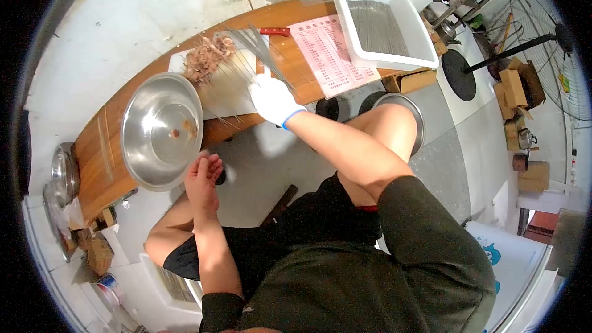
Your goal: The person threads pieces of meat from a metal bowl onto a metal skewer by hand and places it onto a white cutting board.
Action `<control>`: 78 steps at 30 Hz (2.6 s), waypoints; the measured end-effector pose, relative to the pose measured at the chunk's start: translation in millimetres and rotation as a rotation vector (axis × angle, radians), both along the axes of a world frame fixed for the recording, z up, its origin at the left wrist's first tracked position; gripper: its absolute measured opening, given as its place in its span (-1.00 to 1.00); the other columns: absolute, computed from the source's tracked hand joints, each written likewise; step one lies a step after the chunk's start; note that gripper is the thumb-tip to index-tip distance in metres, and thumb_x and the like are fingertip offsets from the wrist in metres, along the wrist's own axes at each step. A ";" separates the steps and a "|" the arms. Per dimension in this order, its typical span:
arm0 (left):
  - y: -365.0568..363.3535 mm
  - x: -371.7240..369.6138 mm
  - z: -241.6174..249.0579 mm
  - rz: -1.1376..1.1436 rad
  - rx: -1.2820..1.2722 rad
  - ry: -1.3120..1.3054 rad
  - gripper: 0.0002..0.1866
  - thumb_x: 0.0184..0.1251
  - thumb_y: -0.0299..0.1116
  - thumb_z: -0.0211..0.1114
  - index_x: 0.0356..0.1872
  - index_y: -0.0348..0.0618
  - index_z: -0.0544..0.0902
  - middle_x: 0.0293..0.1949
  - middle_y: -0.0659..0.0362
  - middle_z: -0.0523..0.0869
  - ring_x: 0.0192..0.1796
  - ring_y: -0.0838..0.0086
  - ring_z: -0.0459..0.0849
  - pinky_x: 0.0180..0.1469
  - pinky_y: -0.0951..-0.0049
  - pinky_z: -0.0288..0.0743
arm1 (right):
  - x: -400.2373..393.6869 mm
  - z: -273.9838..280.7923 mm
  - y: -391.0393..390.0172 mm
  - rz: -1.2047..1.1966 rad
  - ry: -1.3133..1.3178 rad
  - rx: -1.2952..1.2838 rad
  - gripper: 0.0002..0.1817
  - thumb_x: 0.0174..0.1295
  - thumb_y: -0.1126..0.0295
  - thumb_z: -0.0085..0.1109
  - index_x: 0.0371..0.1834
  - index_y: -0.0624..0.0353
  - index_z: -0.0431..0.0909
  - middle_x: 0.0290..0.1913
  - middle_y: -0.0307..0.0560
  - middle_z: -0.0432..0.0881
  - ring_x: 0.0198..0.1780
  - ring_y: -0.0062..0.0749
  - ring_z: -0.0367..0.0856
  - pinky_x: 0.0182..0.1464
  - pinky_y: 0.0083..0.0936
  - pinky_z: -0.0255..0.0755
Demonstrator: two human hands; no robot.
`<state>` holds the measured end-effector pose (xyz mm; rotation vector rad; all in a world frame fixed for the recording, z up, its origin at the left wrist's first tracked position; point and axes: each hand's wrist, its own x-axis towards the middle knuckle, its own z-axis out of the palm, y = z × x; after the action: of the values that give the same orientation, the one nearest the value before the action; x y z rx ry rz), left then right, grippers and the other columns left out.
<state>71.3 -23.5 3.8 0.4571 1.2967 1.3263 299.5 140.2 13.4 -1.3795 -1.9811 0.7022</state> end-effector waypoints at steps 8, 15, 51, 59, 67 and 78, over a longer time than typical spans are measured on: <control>1.2 -6.4 8.3 0.028 -0.006 -0.026 -0.76 0.51 -0.36 0.12 0.03 -0.29 0.56 -0.17 0.05 0.72 -0.18 0.39 0.71 -0.09 0.43 0.62 | -51.6 -43.2 71.0 -0.007 -0.187 -0.102 -0.64 0.27 0.29 -0.08 0.04 0.14 0.57 -0.09 0.28 0.66 -0.01 0.19 0.61 0.10 -0.08 0.42; 4.5 -2.8 -1.2 -0.021 0.015 -0.065 -0.76 0.51 -0.38 0.12 0.05 -0.29 0.57 -0.15 0.03 0.73 -0.16 0.37 0.72 -0.07 0.41 0.62 | -44.6 -14.1 50.8 0.086 -0.379 -0.178 -0.57 0.31 0.19 -0.07 0.18 0.14 0.45 -0.11 0.32 0.64 0.00 0.17 0.60 0.11 -0.08 0.44; 0.0 5.3 -2.2 -0.089 0.007 -0.021 -0.74 0.52 -0.33 0.11 0.07 -0.26 0.55 -0.13 0.05 0.73 -0.14 0.36 0.72 -0.07 0.40 0.61 | 45.7 -26.6 61.7 -0.180 -0.604 -0.023 -0.64 0.22 0.11 0.12 -0.18 0.19 0.63 -0.19 0.16 0.66 -0.14 0.04 0.67 -0.06 -0.12 0.53; 5.1 2.2 -4.3 -0.098 -0.003 -0.050 -0.74 0.52 -0.32 0.12 0.07 -0.25 0.56 -0.12 0.07 0.74 -0.13 0.38 0.72 -0.07 0.43 0.61 | 45.3 -29.8 69.3 -0.202 -0.577 -0.212 -0.68 0.27 0.22 0.01 -0.16 0.19 0.66 -0.19 0.18 0.71 -0.12 0.06 0.70 -0.04 -0.11 0.54; 5.3 4.7 -4.4 -0.110 0.002 -0.059 -0.73 0.51 -0.32 0.12 0.07 -0.27 0.55 -0.13 0.08 0.73 -0.12 0.38 0.72 -0.06 0.43 0.61 | 51.1 -27.3 70.7 -0.218 -0.479 -0.245 -0.68 0.25 0.13 0.12 -0.19 0.16 0.66 -0.27 0.19 0.69 -0.17 0.09 0.66 -0.07 -0.14 0.49; 3.7 8.9 -9.3 -0.084 -0.006 -0.095 -0.74 0.52 -0.31 0.12 0.05 -0.27 0.55 -0.17 0.06 0.74 -0.18 0.37 0.73 -0.10 0.42 0.63 | 56.6 -19.2 67.8 -0.168 -0.346 -0.334 -0.56 0.29 0.04 0.03 -0.18 0.24 0.66 -0.12 0.25 0.67 -0.06 0.14 0.63 0.05 -0.13 0.47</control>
<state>80.2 -19.9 -5.5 0.4353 1.1903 1.2589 356.2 208.1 -5.8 -1.9550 -2.0350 0.7840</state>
